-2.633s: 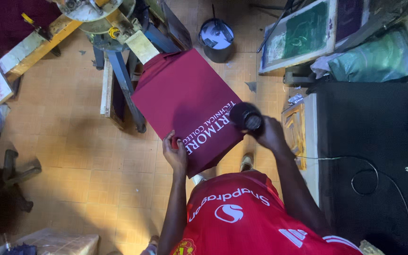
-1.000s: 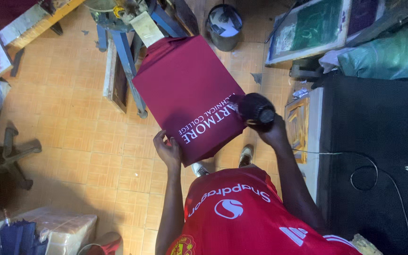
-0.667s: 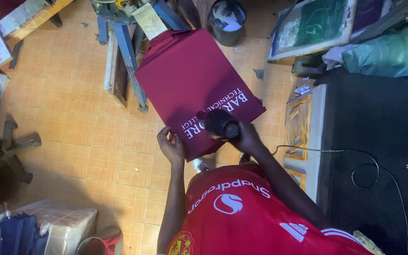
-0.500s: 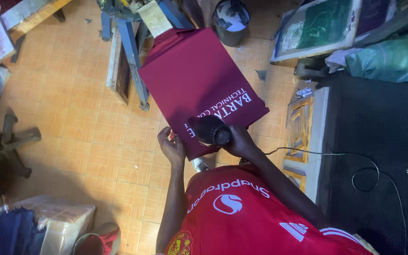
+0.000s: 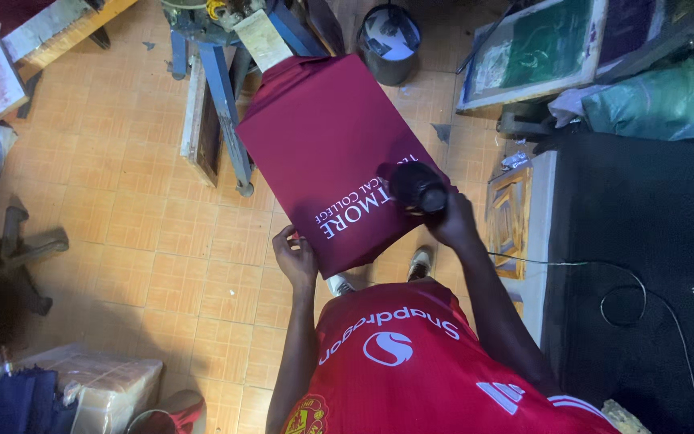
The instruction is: The person uses a heat gun to apply heat to a maroon t-shirt with a white logo on a workbench. The person repeatedly moves the heat gun over the logo area to ensure even heating.
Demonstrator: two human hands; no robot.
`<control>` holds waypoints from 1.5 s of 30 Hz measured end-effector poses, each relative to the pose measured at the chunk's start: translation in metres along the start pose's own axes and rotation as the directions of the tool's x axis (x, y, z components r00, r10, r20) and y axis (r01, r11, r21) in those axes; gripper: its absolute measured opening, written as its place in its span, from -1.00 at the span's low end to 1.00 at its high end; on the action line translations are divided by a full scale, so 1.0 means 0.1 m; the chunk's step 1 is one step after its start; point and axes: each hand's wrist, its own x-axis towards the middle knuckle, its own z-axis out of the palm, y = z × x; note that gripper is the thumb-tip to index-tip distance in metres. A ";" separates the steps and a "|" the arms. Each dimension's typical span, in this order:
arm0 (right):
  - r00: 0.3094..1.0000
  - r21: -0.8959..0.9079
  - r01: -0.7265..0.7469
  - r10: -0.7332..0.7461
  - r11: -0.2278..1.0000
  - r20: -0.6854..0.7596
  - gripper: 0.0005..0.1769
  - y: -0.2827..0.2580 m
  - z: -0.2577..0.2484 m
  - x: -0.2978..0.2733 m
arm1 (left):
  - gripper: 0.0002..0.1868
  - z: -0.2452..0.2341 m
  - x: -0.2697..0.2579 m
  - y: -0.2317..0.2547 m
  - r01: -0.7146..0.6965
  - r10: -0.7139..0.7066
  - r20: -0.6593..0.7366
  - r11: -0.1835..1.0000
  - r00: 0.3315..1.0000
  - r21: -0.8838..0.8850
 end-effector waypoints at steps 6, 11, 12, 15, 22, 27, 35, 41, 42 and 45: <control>0.987 0.013 -0.158 0.158 0.987 -0.016 -0.55 -0.07 -0.29 -0.12 | -0.63 0.01 0.02 0.00 -0.010 0.010 -0.002 1.000 1.000 0.016; 0.975 0.020 -0.218 0.217 0.976 0.036 -0.53 -0.23 -0.22 -0.25 | -0.62 0.03 0.00 0.00 -0.017 0.018 -0.026 0.999 0.999 0.037; 0.977 0.051 -0.207 0.204 0.977 0.054 -0.51 -0.26 -0.19 -0.27 | -0.61 0.04 0.01 -0.02 -0.026 0.027 -0.032 0.998 0.999 0.049; 0.987 0.084 -0.140 0.132 0.987 0.092 -0.53 -0.41 -0.14 -0.36 | -0.61 0.05 0.04 -0.15 -0.050 0.052 -0.027 0.997 0.998 0.065; 0.986 0.091 0.109 -0.120 0.990 0.116 -0.65 -0.35 0.28 -0.27 | -0.63 0.08 0.04 -0.11 -0.064 0.067 -0.046 0.997 0.997 0.052; 0.951 0.146 0.264 -0.282 0.953 0.124 -0.75 -0.41 0.39 -0.24 | -0.62 0.14 0.01 -0.17 -0.109 0.110 -0.029 0.994 0.993 0.026; 0.957 0.181 0.275 -0.286 0.944 0.036 -0.78 -0.45 -0.02 -0.09 | -0.61 0.12 -0.03 -0.09 -0.106 0.106 -0.039 0.994 0.994 -0.010; 0.999 0.013 -0.002 0.003 1.000 -0.051 -0.73 0.25 -0.11 0.22 | -0.61 0.08 -0.02 -0.11 -0.099 0.098 -0.031 0.995 0.995 -0.022; 0.996 0.063 -0.005 0.011 0.998 -0.090 -0.72 0.37 -0.15 0.26 | -0.62 0.07 -0.02 -0.11 -0.109 0.108 -0.030 0.994 0.994 -0.015; 0.979 -0.048 -0.203 0.202 0.978 -0.021 -0.42 0.06 -0.49 0.01 | -0.61 0.06 -0.03 0.00 -0.085 0.083 -0.049 0.995 0.995 -0.043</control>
